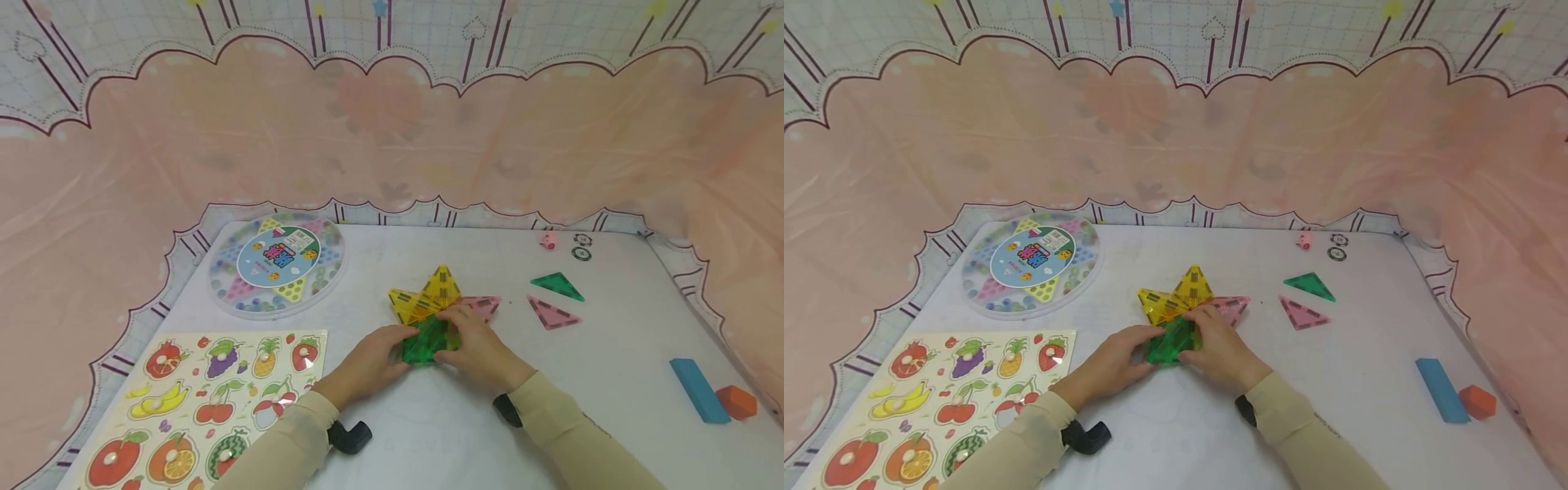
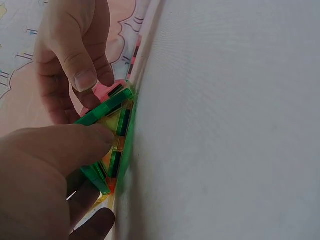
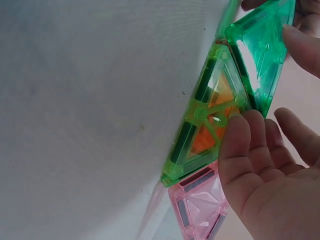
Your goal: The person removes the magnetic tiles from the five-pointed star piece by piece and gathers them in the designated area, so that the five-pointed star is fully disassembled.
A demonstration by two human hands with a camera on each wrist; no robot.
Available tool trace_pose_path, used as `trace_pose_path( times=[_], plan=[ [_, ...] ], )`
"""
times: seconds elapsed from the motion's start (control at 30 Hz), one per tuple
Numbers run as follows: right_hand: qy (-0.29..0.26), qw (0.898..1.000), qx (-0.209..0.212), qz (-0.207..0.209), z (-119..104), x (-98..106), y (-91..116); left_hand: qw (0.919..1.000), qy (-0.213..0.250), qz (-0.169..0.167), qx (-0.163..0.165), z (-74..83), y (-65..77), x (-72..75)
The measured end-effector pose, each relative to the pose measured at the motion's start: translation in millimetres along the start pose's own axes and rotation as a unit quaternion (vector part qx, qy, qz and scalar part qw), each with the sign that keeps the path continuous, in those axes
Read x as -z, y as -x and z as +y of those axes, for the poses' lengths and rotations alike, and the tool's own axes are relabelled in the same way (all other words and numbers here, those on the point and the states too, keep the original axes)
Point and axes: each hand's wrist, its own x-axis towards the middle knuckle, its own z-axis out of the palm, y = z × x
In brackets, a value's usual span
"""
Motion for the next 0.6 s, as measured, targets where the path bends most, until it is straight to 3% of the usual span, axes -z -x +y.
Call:
trace_pose_path(
  times=[0.23,0.6],
  plan=[
    [-0.009,1.0,-0.007,0.0,-1.4,-1.0,-0.8,0.9998,-0.006,0.006,-0.017,3.0,-0.2,1.9],
    [-0.029,0.999,-0.022,-0.003,-3.3,0.7,-1.0,0.9999,-0.01,-0.009,-0.006,3.0,-0.7,2.5]
  ],
)
